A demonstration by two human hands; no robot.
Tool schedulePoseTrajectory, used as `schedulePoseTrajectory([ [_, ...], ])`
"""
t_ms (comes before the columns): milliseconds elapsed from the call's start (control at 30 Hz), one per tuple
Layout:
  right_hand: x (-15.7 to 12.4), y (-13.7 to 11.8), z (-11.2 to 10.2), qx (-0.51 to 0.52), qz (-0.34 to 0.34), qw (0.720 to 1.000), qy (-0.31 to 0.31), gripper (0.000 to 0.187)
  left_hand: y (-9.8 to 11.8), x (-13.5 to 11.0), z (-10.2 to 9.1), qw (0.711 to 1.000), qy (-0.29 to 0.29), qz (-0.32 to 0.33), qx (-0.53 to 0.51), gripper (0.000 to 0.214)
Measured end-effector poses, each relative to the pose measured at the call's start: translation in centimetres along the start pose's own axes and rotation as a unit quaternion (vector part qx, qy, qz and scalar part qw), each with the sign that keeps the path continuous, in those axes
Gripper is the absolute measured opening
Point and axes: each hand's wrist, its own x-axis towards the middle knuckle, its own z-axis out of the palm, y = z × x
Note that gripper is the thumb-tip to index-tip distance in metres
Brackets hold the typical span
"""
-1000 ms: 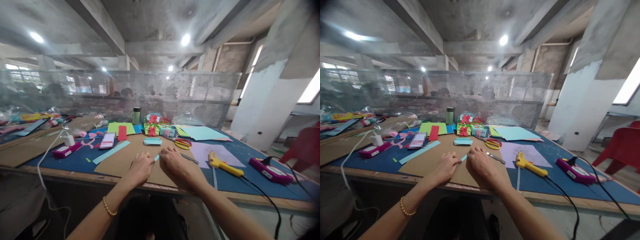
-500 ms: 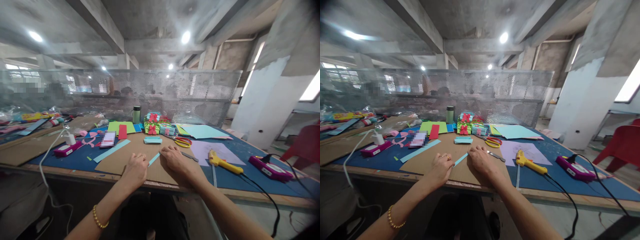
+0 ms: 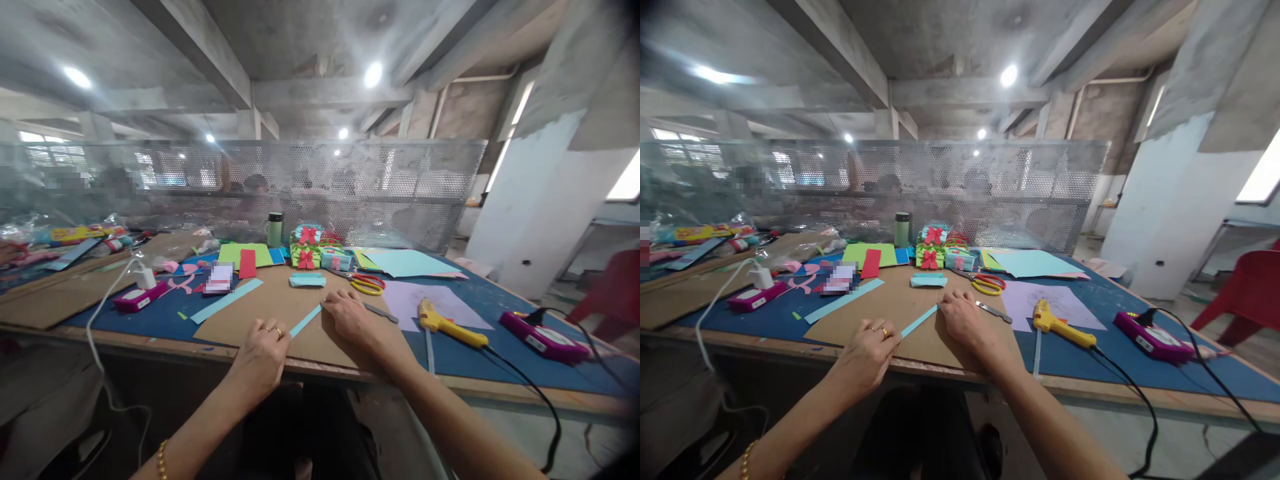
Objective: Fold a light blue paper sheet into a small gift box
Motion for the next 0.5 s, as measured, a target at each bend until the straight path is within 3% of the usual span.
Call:
schedulePoseTrajectory([
  [167, 0.0, 0.4, -1.3, 0.006, 0.004, 1.000, 0.002, 0.029, 0.1, -0.6, 0.1, 1.000, 0.024, 0.011, -0.015, 0.019],
  [333, 0.4, 1.7, -3.9, -0.019, 0.087, 0.993, 0.072, 0.034, 0.2, -0.8, 0.2, 0.999, 0.035, 0.005, -0.029, 0.016],
  [500, 0.3, 1.4, -2.4, 0.011, 0.003, 1.000, -0.001, 0.038, 0.5, -0.8, 0.4, 0.999, 0.036, -0.006, -0.017, 0.015],
])
